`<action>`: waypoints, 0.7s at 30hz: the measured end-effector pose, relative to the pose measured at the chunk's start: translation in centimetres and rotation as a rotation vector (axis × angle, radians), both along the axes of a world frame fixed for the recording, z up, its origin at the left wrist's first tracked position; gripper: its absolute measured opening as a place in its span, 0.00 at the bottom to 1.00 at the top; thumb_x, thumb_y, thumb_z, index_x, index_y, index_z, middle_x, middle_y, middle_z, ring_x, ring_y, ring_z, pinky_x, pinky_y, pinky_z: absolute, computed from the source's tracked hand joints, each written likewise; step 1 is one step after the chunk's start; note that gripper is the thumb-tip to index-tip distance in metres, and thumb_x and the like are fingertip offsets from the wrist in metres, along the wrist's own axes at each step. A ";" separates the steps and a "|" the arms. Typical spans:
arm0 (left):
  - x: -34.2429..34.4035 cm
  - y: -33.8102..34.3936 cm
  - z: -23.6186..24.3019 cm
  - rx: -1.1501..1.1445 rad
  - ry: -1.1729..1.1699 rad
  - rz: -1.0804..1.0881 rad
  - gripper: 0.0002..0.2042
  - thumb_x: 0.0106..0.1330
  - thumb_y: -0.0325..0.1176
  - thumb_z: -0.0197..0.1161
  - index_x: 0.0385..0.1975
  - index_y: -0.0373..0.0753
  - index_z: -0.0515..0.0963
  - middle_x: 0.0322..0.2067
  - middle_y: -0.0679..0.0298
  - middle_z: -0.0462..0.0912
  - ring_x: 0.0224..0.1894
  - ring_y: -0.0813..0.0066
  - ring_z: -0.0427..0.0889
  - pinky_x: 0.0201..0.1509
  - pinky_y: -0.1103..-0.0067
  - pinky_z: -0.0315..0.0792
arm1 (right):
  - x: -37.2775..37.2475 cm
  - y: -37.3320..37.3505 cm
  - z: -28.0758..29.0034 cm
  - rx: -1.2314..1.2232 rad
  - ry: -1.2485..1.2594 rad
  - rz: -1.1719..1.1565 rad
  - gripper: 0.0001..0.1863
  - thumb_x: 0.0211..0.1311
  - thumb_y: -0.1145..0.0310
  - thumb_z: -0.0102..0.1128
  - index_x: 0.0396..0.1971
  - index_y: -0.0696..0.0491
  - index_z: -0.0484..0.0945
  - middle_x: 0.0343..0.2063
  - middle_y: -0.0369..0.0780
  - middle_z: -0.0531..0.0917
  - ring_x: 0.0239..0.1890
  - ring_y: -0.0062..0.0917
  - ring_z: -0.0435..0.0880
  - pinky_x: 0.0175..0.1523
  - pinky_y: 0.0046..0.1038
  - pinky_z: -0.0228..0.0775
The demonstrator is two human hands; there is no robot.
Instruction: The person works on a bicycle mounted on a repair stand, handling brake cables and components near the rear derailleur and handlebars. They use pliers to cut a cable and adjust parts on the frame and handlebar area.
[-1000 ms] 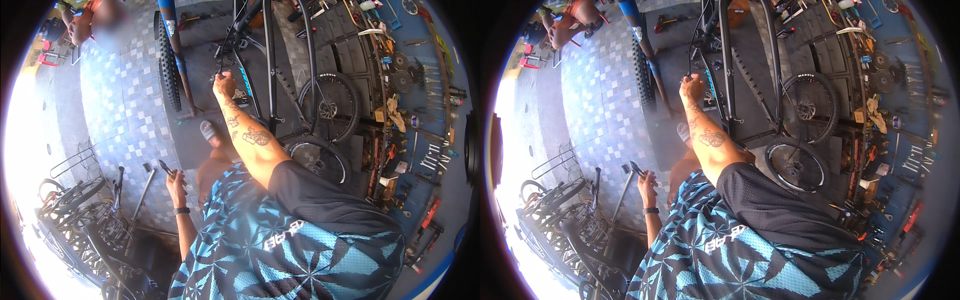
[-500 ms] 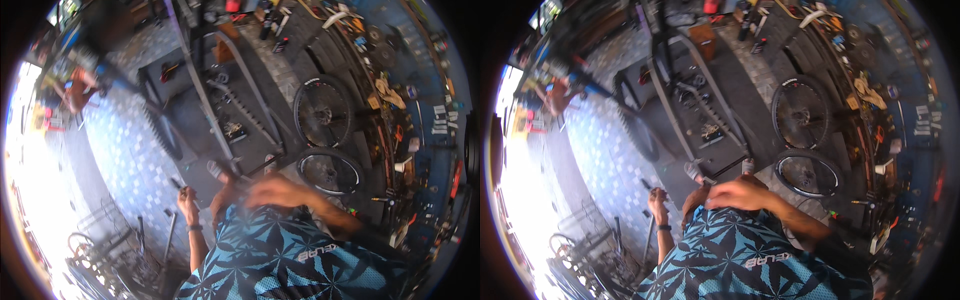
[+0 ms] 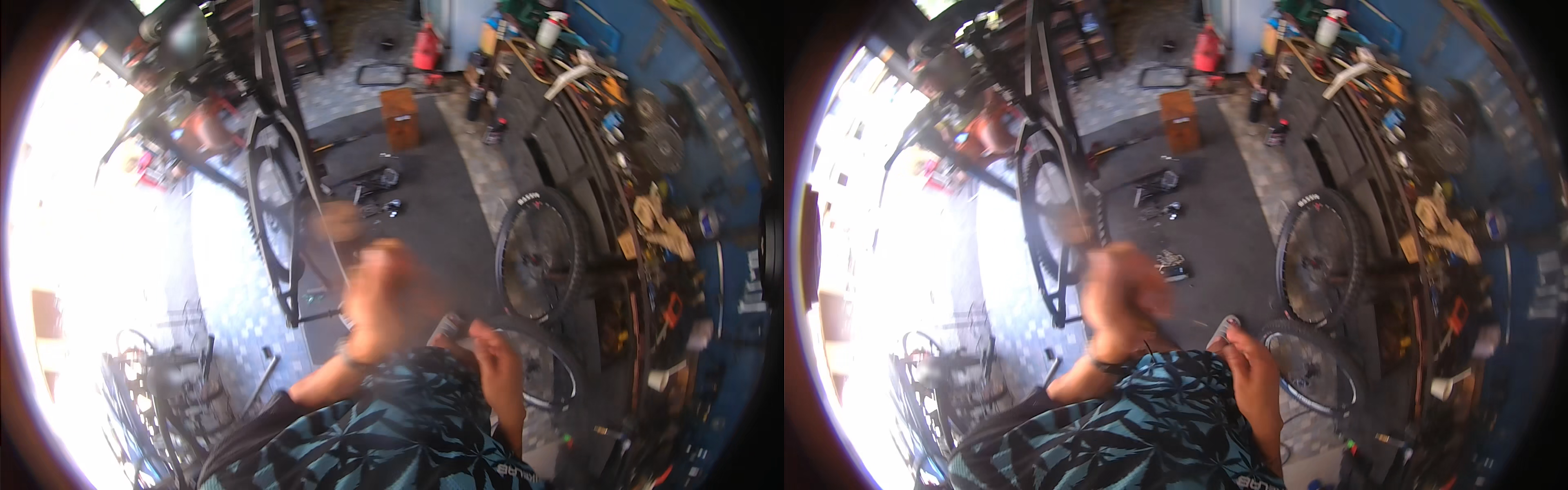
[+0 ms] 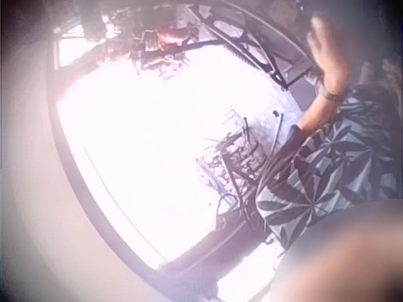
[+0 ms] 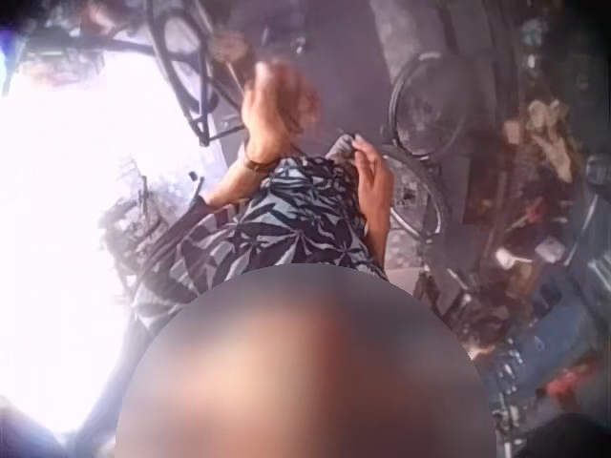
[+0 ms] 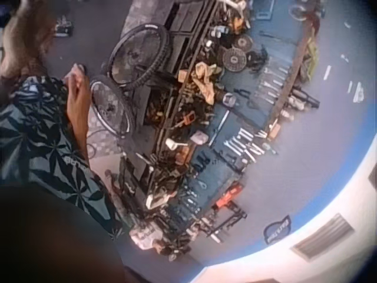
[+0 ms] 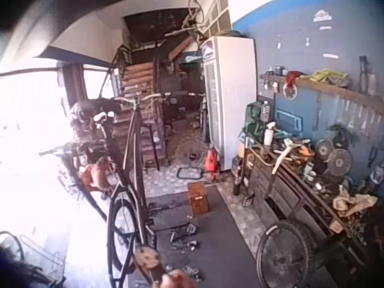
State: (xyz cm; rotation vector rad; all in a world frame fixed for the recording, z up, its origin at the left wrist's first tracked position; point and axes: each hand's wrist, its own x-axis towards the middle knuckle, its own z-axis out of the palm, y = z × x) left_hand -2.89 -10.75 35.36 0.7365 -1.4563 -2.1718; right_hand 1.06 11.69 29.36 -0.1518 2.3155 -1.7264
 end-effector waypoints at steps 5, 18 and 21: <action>-4.3 11.3 1.6 0.312 0.214 -0.583 0.29 0.81 0.63 0.45 0.36 0.37 0.68 0.22 0.58 0.76 0.23 0.64 0.80 0.29 0.70 0.76 | -3.8 4.7 4.7 -0.629 -0.337 0.056 0.13 0.69 0.70 0.71 0.49 0.61 0.85 0.41 0.47 0.90 0.40 0.32 0.91 0.38 0.29 0.82; -12.9 7.2 -5.1 -0.210 -0.283 -1.013 0.28 0.82 0.57 0.52 0.59 0.34 0.77 0.53 0.53 0.84 0.62 0.65 0.80 0.65 0.71 0.73 | -21.1 2.6 2.6 -0.570 -0.104 -0.077 0.19 0.70 0.68 0.61 0.55 0.64 0.81 0.60 0.46 0.82 0.64 0.32 0.80 0.72 0.36 0.65; -16.3 2.4 -8.4 -0.537 -0.257 -1.225 0.24 0.81 0.53 0.57 0.55 0.35 0.81 0.51 0.55 0.86 0.55 0.66 0.83 0.61 0.71 0.75 | -27.8 3.1 1.2 -0.325 0.139 0.082 0.18 0.66 0.73 0.63 0.54 0.64 0.80 0.61 0.46 0.82 0.65 0.31 0.79 0.72 0.34 0.66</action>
